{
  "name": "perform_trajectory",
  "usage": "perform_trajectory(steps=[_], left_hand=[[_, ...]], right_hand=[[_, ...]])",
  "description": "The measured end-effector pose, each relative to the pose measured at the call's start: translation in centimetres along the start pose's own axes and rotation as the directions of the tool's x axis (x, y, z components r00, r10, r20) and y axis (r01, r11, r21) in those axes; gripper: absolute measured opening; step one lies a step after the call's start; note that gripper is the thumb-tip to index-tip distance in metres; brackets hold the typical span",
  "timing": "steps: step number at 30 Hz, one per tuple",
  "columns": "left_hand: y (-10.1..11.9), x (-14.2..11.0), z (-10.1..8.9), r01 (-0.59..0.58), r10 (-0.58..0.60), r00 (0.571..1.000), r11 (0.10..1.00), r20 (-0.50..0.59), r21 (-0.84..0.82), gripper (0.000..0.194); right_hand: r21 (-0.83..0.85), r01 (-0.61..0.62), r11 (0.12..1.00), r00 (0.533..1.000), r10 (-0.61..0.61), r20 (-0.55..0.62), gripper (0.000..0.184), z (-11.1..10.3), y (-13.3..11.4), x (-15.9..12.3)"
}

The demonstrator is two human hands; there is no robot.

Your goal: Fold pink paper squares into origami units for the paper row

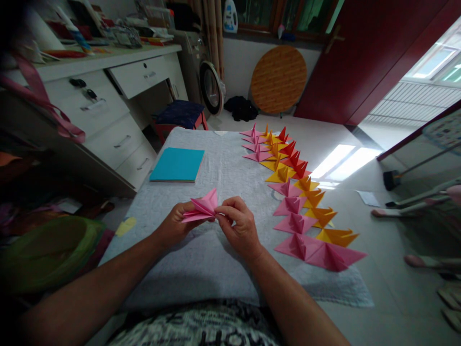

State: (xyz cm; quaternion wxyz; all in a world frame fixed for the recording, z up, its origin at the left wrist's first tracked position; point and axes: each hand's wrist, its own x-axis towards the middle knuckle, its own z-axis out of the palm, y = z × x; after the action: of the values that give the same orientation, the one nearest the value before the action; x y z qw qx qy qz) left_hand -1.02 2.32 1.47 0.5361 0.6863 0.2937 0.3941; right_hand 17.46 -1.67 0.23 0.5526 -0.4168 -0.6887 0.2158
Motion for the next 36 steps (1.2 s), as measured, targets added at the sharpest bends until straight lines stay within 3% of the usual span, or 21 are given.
perform_trajectory(steps=[10,15,18,22,27,36], left_hand=[[-0.1,-0.2,0.2,0.038,-0.038,0.999,0.995,0.006,-0.091,0.021],[-0.6,-0.3,0.4,0.017,-0.024,0.999,0.963,-0.022,-0.268,0.016],[-1.0,-0.4,0.3,0.024,-0.027,1.0,0.939,-0.005,-0.344,0.028],[-1.2,-0.5,-0.2,-0.009,0.003,0.999,0.98,-0.032,-0.199,0.023],[-0.8,-0.5,-0.7,0.0,0.0,1.0,1.0,0.013,-0.007,0.015],[-0.4,-0.4,-0.6,-0.066,0.07,0.997,0.987,-0.025,0.148,0.018]], right_hand=[[-0.02,0.043,0.999,0.999,-0.042,0.02,0.017,0.0,0.0,-0.1],[-0.031,0.088,0.996,0.996,-0.087,0.036,0.02,-0.1,-0.1,0.0],[-0.027,0.099,0.995,0.994,-0.098,0.038,0.022,-0.1,-0.3,0.0],[-0.033,0.105,0.994,0.993,-0.103,0.051,0.021,-0.1,-0.4,0.0],[-0.008,0.053,0.999,0.996,-0.052,0.074,0.021,-0.1,-0.5,0.0],[0.064,-0.019,0.998,0.996,0.014,0.084,0.015,0.1,0.0,0.0]])
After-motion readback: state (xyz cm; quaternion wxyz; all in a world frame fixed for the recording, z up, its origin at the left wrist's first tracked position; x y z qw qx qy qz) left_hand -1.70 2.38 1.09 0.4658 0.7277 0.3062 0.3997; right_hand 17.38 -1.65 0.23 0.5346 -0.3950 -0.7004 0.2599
